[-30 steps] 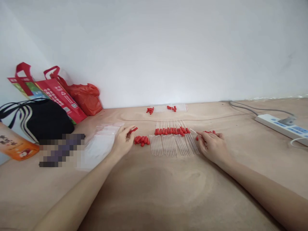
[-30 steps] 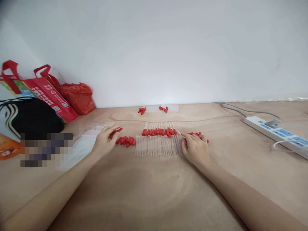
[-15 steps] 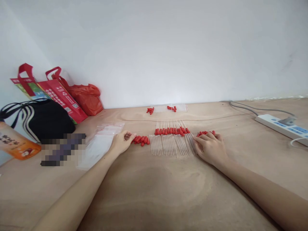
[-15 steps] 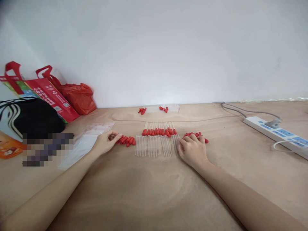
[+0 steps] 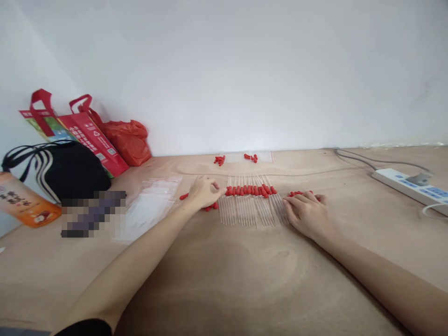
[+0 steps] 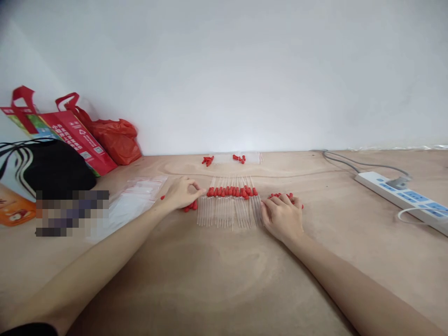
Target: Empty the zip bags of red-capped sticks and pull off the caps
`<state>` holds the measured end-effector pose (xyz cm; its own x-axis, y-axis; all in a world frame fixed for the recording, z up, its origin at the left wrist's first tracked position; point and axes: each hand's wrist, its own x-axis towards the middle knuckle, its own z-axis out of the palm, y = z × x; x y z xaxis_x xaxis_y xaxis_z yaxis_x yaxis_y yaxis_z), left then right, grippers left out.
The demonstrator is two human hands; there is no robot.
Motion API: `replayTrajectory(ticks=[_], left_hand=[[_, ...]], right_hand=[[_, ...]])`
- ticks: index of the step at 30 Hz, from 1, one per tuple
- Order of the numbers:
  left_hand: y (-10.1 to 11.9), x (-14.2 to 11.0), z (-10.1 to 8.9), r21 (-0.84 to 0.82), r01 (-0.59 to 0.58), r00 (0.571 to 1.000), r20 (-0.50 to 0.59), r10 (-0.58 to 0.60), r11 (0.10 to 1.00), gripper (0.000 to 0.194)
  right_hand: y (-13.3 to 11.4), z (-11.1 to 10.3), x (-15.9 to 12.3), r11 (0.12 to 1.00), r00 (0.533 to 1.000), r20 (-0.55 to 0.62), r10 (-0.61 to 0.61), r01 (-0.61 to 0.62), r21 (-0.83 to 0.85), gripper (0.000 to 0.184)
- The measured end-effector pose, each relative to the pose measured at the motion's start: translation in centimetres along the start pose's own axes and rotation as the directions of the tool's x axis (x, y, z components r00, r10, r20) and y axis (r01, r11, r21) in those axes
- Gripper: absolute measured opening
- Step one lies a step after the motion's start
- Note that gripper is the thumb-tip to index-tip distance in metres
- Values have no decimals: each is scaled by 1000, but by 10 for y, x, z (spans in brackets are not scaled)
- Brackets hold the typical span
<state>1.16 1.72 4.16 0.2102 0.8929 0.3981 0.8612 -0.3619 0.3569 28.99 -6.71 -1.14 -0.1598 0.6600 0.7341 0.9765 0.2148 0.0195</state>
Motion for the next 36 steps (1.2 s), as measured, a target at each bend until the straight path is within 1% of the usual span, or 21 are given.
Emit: replayTrajectory(ticks=[2,4,6,7,11,15,17,18,20,21,24,26,29,31,32,36], left_hand=[[11,6,8,104,-39,997,66,32,994,30],[18,10,14,184,-60,992,120,39,981,33],[20,11,18,199,-62,990,140,34,978,30],[20,12,20,189,-60,991,128,36,980,28],[18,11,24,128,-46,999,15,44,991,20],[16,5,20,102,-5,996,-83,14,995,16],[14,-3,16,62,-21,985,-168,31,998,14],[12,-9,14,36,-54,976,-210,60,998,14],[10,-24,10,-8,-161,952,-266,153,987,12],[8,-33,9,-21,-221,940,-270,208,975,12],[8,-58,9,-17,-395,890,-256,378,919,9],[11,-70,11,11,-505,835,-249,491,863,6],[17,-77,13,63,-639,734,-250,632,767,3],[20,-77,14,100,-681,684,-267,679,726,2],[22,-77,14,117,-688,669,-280,689,716,2],[24,-76,13,150,-692,641,-324,696,706,5]], right_hand=[[4,0,1,999,999,-6,35,-35,10,31],[8,0,2,997,997,-5,74,-74,18,32],[11,1,3,994,994,3,110,-110,23,33],[12,1,3,992,992,7,123,-124,25,33],[12,1,5,989,990,19,139,-140,41,35],[9,-2,5,987,989,12,149,-149,54,33],[7,-3,4,986,988,-11,152,-151,65,29],[6,-3,4,986,989,-28,147,-145,78,27],[3,-4,4,987,991,-75,114,-104,125,23],[1,-4,3,986,992,-96,84,-69,155,23],[-8,-6,2,974,993,-108,-56,78,210,35],[-16,-8,1,959,984,-63,-168,178,222,39],[-28,-9,0,926,958,14,-288,275,259,36],[-34,-9,-1,907,947,37,-320,294,302,31],[-36,-9,-1,896,943,39,-329,299,327,29],[-39,-6,-2,850,932,8,-364,328,412,23]])
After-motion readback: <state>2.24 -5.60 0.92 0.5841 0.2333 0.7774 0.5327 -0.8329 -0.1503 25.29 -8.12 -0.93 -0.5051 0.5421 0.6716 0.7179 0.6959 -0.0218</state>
